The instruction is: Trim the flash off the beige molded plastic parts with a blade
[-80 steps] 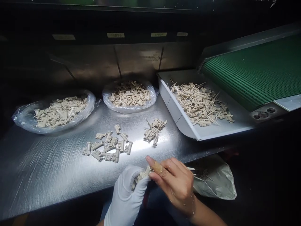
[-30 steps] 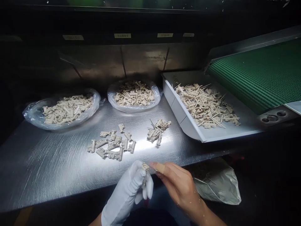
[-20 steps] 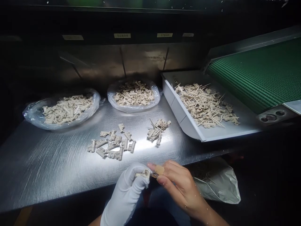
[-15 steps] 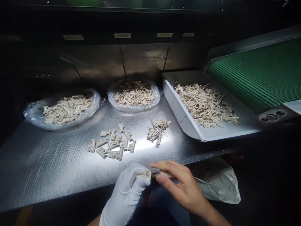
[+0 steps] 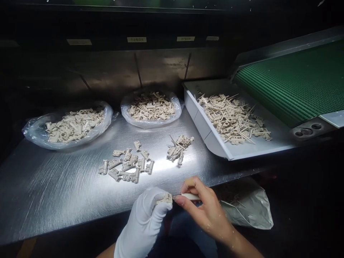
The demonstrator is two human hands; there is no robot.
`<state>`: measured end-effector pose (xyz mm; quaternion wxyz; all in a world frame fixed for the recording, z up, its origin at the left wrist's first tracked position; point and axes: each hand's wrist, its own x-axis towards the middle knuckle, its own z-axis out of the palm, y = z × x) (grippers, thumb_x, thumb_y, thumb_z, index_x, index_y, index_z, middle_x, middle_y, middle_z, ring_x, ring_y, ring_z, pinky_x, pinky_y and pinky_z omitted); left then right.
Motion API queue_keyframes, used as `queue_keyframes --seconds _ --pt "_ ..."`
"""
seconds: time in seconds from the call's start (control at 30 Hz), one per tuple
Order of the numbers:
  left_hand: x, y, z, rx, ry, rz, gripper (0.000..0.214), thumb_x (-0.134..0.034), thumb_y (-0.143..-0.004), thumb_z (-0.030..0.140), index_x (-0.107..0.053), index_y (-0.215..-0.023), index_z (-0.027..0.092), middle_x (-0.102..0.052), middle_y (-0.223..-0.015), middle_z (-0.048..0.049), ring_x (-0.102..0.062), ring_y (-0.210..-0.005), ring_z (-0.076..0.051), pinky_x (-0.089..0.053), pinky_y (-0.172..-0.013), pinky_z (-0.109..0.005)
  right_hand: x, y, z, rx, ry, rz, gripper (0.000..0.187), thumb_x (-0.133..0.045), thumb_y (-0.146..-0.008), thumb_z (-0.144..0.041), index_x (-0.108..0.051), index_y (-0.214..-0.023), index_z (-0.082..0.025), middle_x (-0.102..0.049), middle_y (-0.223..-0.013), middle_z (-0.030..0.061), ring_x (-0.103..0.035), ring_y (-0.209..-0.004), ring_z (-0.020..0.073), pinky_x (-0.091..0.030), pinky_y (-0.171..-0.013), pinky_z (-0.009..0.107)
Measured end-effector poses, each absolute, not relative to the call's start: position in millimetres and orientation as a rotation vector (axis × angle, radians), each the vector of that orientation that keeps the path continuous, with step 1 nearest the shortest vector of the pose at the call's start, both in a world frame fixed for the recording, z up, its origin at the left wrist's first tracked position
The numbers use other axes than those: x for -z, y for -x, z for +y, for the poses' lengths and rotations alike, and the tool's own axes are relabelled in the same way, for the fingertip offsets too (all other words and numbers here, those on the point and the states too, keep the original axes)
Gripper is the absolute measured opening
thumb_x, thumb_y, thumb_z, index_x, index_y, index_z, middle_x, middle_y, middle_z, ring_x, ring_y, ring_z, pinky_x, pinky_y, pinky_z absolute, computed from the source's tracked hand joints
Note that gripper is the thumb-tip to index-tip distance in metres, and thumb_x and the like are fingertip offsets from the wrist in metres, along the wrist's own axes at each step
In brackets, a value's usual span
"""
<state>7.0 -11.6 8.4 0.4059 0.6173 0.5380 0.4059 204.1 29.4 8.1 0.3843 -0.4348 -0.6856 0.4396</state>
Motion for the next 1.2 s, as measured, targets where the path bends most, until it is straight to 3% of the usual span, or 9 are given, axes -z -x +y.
queue_keyframes --seconds 0.17,0.47,0.77,0.97,1.2 --pt "-10.3 -13.1 -15.2 -1.057 -1.402 1.370 0.032 -0.048 -0.106 0.041 -0.066 -0.086 0.023 -0.065 -0.079 0.0009 -0.064 -0.072 -0.017 -0.052 -0.070 -0.026 -2.0 -201.5 27.5 -0.994 0.998 -1.703 0.015 -0.072 -0.096 -0.031 -0.060 -0.092 -0.024 -0.064 -0.082 -0.0028 -0.067 -0.069 0.0116 -0.056 -0.065 0.018" --pt "-9.0 -15.0 -15.2 -1.047 -1.254 1.357 0.036 -0.051 -0.103 0.050 -0.065 -0.085 0.023 -0.063 -0.076 0.0010 -0.061 -0.070 -0.017 -0.051 -0.069 -0.027 7.7 -197.9 25.2 -0.770 0.897 -1.692 0.016 -0.075 -0.094 -0.022 -0.060 -0.100 -0.025 -0.064 -0.081 -0.0012 -0.066 -0.067 0.0133 -0.060 -0.059 0.019" --pt "-12.8 -7.8 -16.0 -1.027 -1.471 1.371 0.029 -0.054 -0.103 0.039 -0.068 -0.084 0.024 -0.064 -0.078 0.0014 -0.064 -0.071 -0.017 -0.052 -0.072 -0.026 -2.1 -200.7 25.9 -0.910 0.993 -1.749 0.016 -0.072 -0.098 -0.034 -0.063 -0.092 -0.022 -0.068 -0.079 -0.0015 -0.069 -0.069 0.0128 -0.059 -0.066 0.019" --pt "-9.3 -5.1 -17.1 -1.071 -1.651 1.412 0.021 -0.055 -0.103 0.032 -0.070 -0.090 0.025 -0.068 -0.080 -0.0006 -0.067 -0.072 -0.018 -0.054 -0.070 -0.027 -7.9 -201.0 27.1 -1.071 1.107 -1.776 0.025 -0.068 -0.099 -0.043 -0.062 -0.090 -0.021 -0.067 -0.077 -0.0007 -0.069 -0.065 0.0139 -0.050 -0.048 0.017" --pt "-11.0 -9.6 -17.6 -1.118 -1.519 1.444 0.028 -0.051 -0.104 0.036 -0.069 -0.087 0.024 -0.070 -0.079 -0.0003 -0.067 -0.072 -0.019 -0.054 -0.068 -0.026 -9.4 -198.9 23.9 -0.802 1.008 -1.827 0.017 -0.067 -0.102 -0.036 -0.061 -0.094 -0.023 -0.068 -0.080 -0.0006 -0.070 -0.069 0.0148 -0.059 -0.065 0.022"
